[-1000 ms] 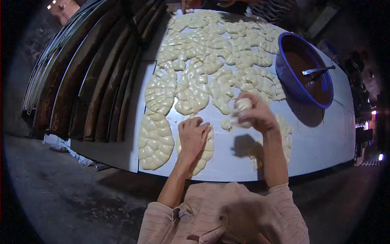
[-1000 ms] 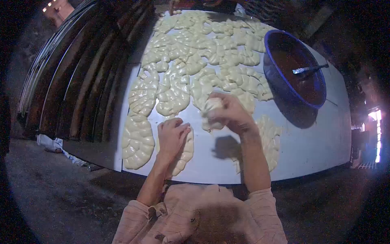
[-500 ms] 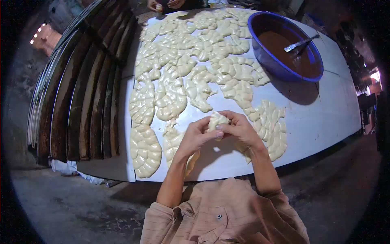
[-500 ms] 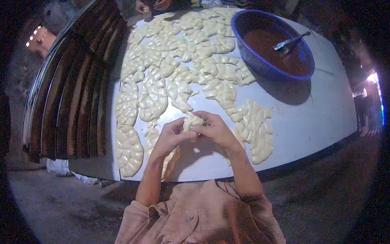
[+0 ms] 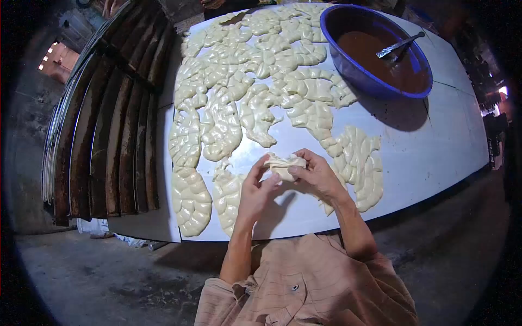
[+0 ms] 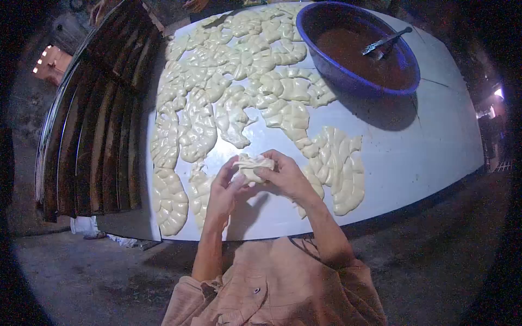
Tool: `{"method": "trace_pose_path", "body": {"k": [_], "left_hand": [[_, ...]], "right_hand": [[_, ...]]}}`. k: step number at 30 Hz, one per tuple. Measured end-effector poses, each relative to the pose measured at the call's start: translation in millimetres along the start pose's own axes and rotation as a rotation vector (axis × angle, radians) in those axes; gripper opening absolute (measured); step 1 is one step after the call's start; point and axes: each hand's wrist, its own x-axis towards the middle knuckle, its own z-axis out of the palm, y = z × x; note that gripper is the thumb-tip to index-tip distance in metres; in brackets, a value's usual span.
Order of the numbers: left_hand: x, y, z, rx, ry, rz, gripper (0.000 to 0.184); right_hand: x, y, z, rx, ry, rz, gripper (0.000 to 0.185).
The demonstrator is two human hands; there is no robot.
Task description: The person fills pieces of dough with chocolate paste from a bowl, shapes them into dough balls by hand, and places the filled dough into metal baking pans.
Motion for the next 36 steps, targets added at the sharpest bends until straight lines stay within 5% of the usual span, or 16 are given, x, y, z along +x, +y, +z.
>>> {"method": "trace_pose_path", "body": {"k": [2, 5, 9, 10, 14, 20, 25, 30, 33, 36], "left_hand": [[-7, 18, 4, 0.358, -0.047, 0.175, 0.114], [-13, 40, 17, 0.912, 0.274, 0.597, 0.119], [0, 53, 9, 0.797, -0.167, 0.358, 0.111], [2, 49, 7, 0.894, -0.159, 0.281, 0.080], [-4, 62, 10, 0.592, -0.045, 0.138, 0.030], [1, 56, 5, 0.749, -0.112, 0.250, 0.032], [-2, 55, 3, 0.854, -0.093, 0.225, 0.033], [-15, 76, 12, 0.790, -0.156, 0.162, 0.067], [-10, 71, 15, 1.105, -0.196, 0.216, 0.064], [-3, 40, 7, 1.206, -0.103, 0.472, 0.033]], "right_hand": [[1, 1, 2, -0.020, -0.007, 0.015, 0.032], [1, -8, 11, 0.000, -0.033, 0.011, 0.026], [0, -22, 17, -0.051, -0.069, 0.024, 0.020], [1, -24, 16, -0.100, -0.046, -0.001, 0.018], [0, -25, 7, -0.102, 0.048, -0.073, 0.026], [-12, -32, 12, -0.002, 0.028, -0.073, 0.046], [-9, -31, 6, -0.373, 0.005, 0.053, 0.026], [-13, -21, 15, -0.190, 0.070, 0.007, 0.027], [-11, -18, 15, -0.176, 0.046, -0.001, 0.032], [-14, -23, 14, -0.284, 0.037, -0.003, 0.029]]}}
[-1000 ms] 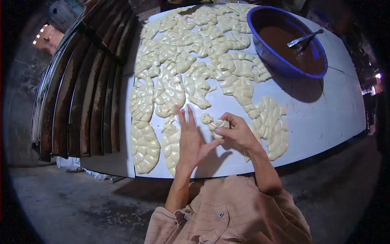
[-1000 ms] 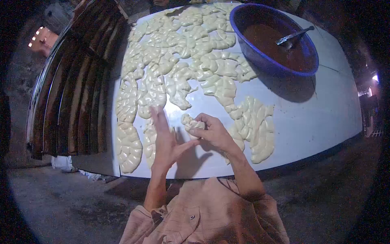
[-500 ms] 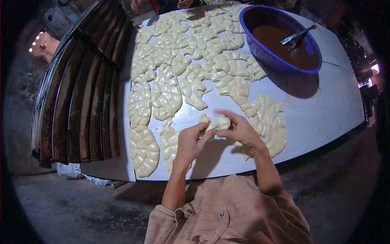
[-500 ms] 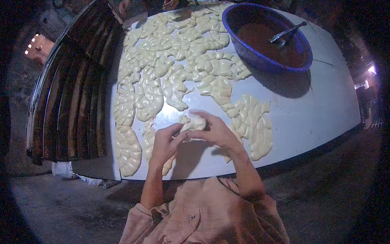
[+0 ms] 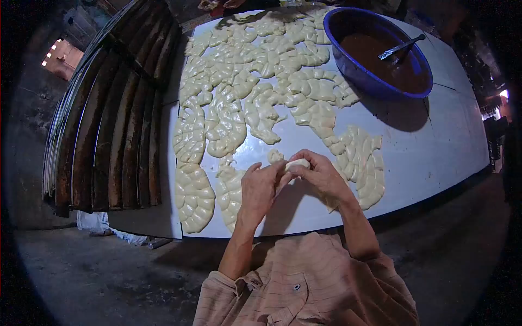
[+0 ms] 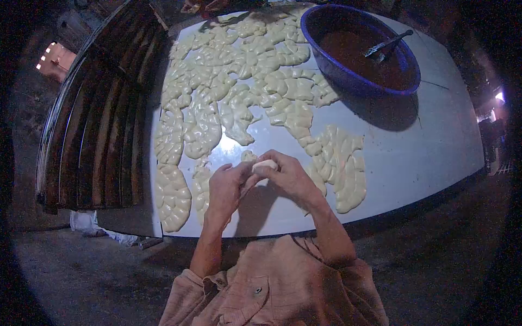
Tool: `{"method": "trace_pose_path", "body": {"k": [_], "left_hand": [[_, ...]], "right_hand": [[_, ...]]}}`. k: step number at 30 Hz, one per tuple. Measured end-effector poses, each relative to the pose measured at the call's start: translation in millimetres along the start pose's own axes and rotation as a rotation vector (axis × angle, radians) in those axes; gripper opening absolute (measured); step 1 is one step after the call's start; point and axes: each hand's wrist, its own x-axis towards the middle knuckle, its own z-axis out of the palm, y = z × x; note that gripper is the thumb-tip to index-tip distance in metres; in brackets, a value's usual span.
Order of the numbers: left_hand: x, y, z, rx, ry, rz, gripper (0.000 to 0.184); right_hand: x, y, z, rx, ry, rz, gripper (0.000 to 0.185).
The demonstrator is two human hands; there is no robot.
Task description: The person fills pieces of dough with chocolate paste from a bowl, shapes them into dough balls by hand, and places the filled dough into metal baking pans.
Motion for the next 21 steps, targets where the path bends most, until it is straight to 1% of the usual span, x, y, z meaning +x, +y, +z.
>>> {"method": "trace_pose_path", "body": {"k": [1, 2, 4, 5, 6, 7, 8, 9, 10, 11, 13, 14, 15, 16, 17, 19, 20, 21], "left_hand": [[-1, -4, 6, 0.037, 0.053, 0.078, 0.027], [-1, 0, 4, 0.007, 0.017, 0.042, 0.017], [-7, -7, 15, 0.068, 0.002, 0.073, 0.018], [-11, -14, 24, 0.100, -0.007, 0.088, 0.019], [-17, -21, 36, 0.120, -0.056, 0.048, 0.023], [-22, -26, 48, 0.113, 0.006, 0.072, 0.024], [-26, -27, 55, 0.107, 0.071, 0.094, 0.026], [-31, -27, 60, 0.103, 0.138, 0.115, 0.028], [-40, -25, 62, 0.108, 0.067, 0.067, 0.036], [-41, -20, 59, 0.130, 0.070, 0.053, 0.038], [-44, -10, 57, 0.172, 0.076, 0.023, 0.042], [-45, -8, 56, 0.168, 0.018, 0.000, 0.045], [-46, -8, 57, 0.173, 0.022, -0.005, 0.046], [-46, -8, 58, 0.179, 0.024, -0.007, 0.046], [-47, -9, 60, 0.186, 0.027, -0.007, 0.047], [-51, -15, 68, 0.157, -0.034, -0.056, 0.054], [-52, -16, 69, 0.153, -0.063, -0.067, 0.056], [-49, -13, 65, 0.151, -0.094, -0.067, 0.059]], "right_hand": [[0, 0, 0, -0.042, -0.005, -0.021, 0.027], [-1, 1, -1, -0.083, -0.009, -0.041, 0.026], [2, 12, -1, -0.148, 0.006, -0.080, 0.020], [3, 17, -2, -0.119, -0.023, -0.053, 0.019], [3, 20, -4, -0.090, -0.050, -0.025, 0.018], [3, 23, -5, -0.061, -0.079, 0.004, 0.017], [-1, 20, -4, 0.024, -0.118, 0.096, 0.016], [-3, 21, -4, 0.080, -0.131, 0.103, 0.016], [-5, 24, -2, 0.136, -0.146, 0.112, 0.016], [-8, 27, -2, 0.192, -0.161, 0.122, 0.016], [-15, 35, -6, 0.420, -0.134, 0.087, 0.018], [-18, 36, -9, 0.510, -0.112, 0.065, 0.019], [-19, 35, -13, 0.600, -0.088, 0.040, 0.019], [-23, 30, -21, 0.655, -0.093, 0.064, 0.020], [-25, 27, -30, 0.841, -0.138, -0.003, 0.020], [-28, 15, -47, 0.872, -0.089, -0.195, 0.020], [-30, 11, -52, 0.838, 0.007, -0.272, 0.027], [-29, 3, -55, 0.802, 0.004, -0.233, 0.030]]}}
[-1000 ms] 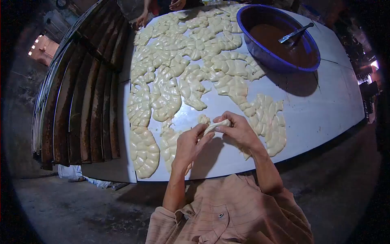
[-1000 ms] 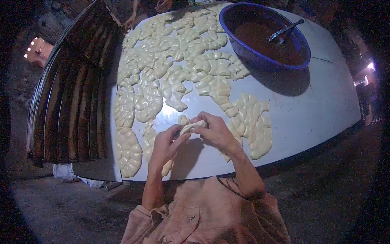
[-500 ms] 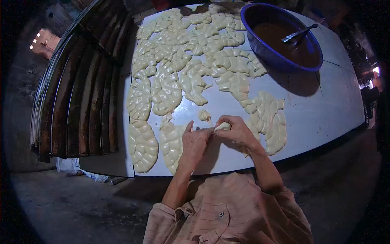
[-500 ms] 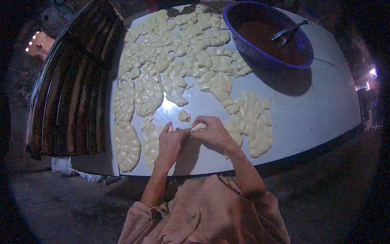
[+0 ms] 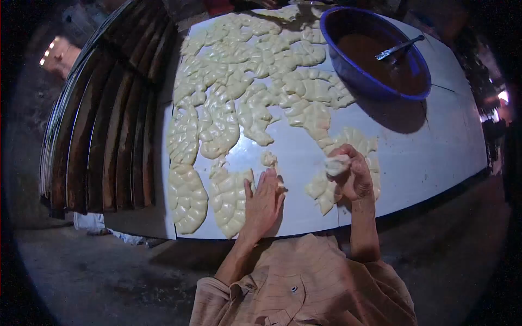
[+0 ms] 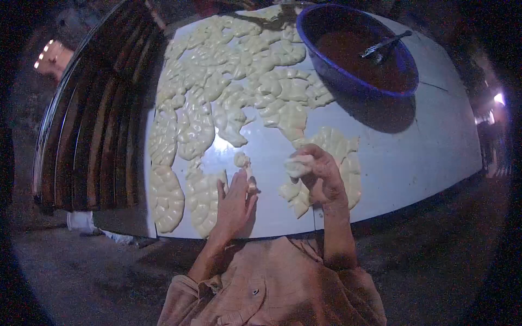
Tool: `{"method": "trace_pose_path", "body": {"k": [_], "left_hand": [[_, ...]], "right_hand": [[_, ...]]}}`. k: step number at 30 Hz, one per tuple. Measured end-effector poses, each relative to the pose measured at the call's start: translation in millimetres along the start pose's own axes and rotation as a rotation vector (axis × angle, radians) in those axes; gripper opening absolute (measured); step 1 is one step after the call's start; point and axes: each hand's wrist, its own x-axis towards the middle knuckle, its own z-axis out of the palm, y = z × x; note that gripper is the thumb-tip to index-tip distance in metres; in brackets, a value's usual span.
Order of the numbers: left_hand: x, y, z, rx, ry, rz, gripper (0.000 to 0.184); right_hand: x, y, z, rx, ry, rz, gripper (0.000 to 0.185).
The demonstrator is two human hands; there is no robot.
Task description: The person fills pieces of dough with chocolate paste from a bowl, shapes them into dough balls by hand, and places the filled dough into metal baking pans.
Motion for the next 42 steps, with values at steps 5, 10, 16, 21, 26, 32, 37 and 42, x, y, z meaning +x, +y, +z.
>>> {"method": "trace_pose_path", "body": {"k": [5, 10, 16, 21, 26, 32, 37, 42], "left_hand": [[19, 45, -58, 0.092, 0.216, 0.049, 0.087], [76, 58, -61, -1.165, -0.093, -0.161, 0.040], [96, 56, -21, -1.202, 0.003, -0.175, 0.041], [120, 109, -39, -0.821, 0.220, -0.007, 0.075], [159, 139, -9, -0.883, 0.434, 0.443, 0.081], [189, 178, 25, -1.279, 0.350, 0.463, 0.077], [183, 157, 28, -1.452, -0.081, 0.119, 0.062], [162, 98, -15, -1.079, -0.133, -0.173, 0.045]], "right_hand": [[8, -9, -5, -0.188, 0.074, 0.167, 0.045], [9, 12, -8, -0.272, 0.051, 0.168, 0.036], [6, -6, -20, -1.067, 0.330, -0.098, 0.026], [4, -21, -29, -1.166, 0.440, -0.320, 0.028], [11, -42, -14, -0.374, 0.330, -0.371, 0.036], [22, -90, -15, 0.144, 0.118, -0.193, 0.019], [84, -158, -43, -0.331, 0.124, -0.338, 0.017], [183, -230, -125, -1.361, 0.131, 0.082, 0.023]]}}
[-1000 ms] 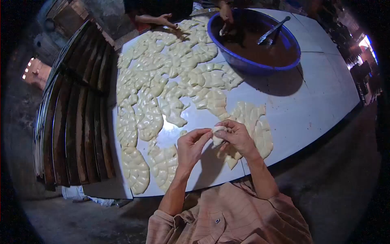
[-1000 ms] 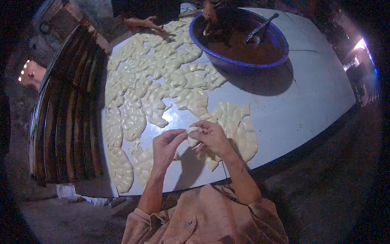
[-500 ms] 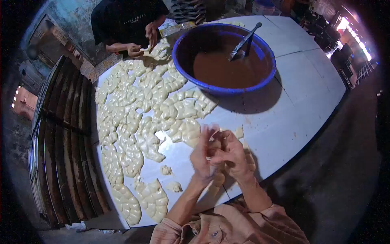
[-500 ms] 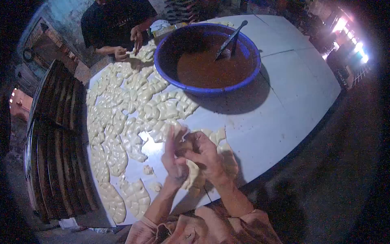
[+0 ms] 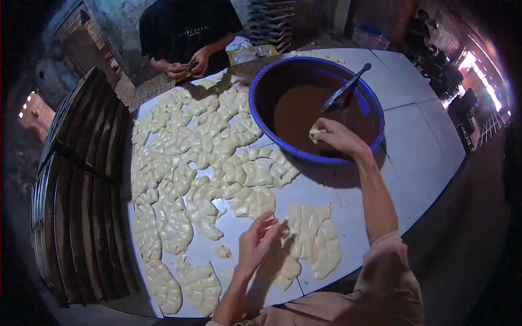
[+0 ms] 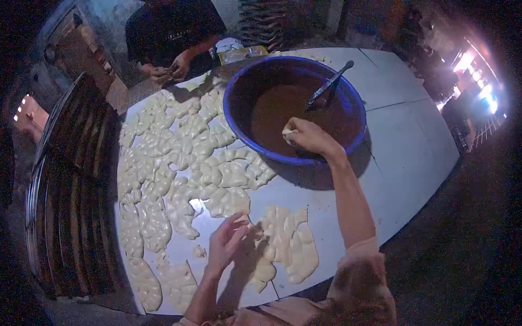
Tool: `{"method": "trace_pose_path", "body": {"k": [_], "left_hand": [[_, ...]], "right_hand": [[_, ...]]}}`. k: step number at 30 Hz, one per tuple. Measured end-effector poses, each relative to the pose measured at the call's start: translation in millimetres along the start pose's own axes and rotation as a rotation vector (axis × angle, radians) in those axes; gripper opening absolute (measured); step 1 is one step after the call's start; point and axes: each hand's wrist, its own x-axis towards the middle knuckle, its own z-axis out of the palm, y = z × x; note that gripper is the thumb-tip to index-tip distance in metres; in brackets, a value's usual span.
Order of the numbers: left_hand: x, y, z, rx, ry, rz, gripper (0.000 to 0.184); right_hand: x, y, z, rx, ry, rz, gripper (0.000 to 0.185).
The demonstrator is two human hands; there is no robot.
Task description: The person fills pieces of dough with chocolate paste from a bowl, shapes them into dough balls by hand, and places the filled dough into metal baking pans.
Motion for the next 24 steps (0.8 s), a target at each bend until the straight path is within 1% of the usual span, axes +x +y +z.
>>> {"method": "trace_pose_path", "body": {"k": [2, 3, 4, 5, 8, 9, 10, 12, 13, 15, 16, 17, 18, 19, 21, 24], "left_hand": [[-9, 2, -12, -0.025, 0.025, -0.066, 0.044], [-11, -3, -14, 0.092, 0.051, -0.048, 0.043], [-14, -1, -16, 0.114, 0.017, -0.066, 0.043], [-18, 2, -19, 0.135, -0.015, -0.084, 0.042], [-23, -2, -21, 0.134, -0.066, -0.093, 0.043], [-23, 0, -20, 0.140, -0.071, -0.102, 0.043], [-23, 2, -19, 0.149, -0.080, -0.109, 0.043], [-20, 6, -17, 0.153, -0.101, -0.074, 0.043], [-20, 8, -15, 0.150, -0.107, -0.056, 0.043], [-17, 9, -14, 0.167, -0.131, -0.066, 0.043], [-14, 10, -14, 0.123, -0.137, -0.055, 0.043], [-11, 11, -12, 0.079, -0.143, -0.046, 0.043], [-7, 9, -10, 0.034, -0.149, -0.038, 0.043], [2, -3, -6, -0.080, -0.177, -0.010, 0.044], [20, -2, 5, -0.236, -0.177, 0.003, 0.045], [30, 24, 18, -0.552, -0.107, -0.024, 0.046]], "right_hand": [[22, 19, 0, -0.521, -0.048, 0.010, 0.029], [29, 28, 4, -0.577, -0.179, 0.033, 0.031], [35, 36, 6, -0.632, -0.311, 0.057, 0.033], [30, 20, 9, -0.614, -0.390, 0.120, 0.030], [37, 23, 8, -0.444, -0.238, 0.108, 0.032], [42, 29, 11, -0.519, -0.184, 0.077, 0.034], [44, 34, 11, -0.546, -0.242, 0.068, 0.034], [36, 17, 18, -0.603, -0.356, 0.053, 0.035], [35, 20, 20, -0.566, -0.278, 0.073, 0.029], [29, 15, 12, -0.013, -0.216, 0.135, 0.025], [28, 11, 11, 0.263, -0.188, 0.160, 0.024], [9, -12, 9, 0.609, -0.241, 0.092, 0.017], [-3, -28, 12, 0.680, -0.191, 0.051, 0.016], [-13, -42, 18, 0.750, -0.142, 0.013, 0.015], [-24, -51, 39, 0.877, -0.083, -0.060, 0.014], [-52, -64, 85, 1.063, -0.207, -0.105, 0.015]]}}
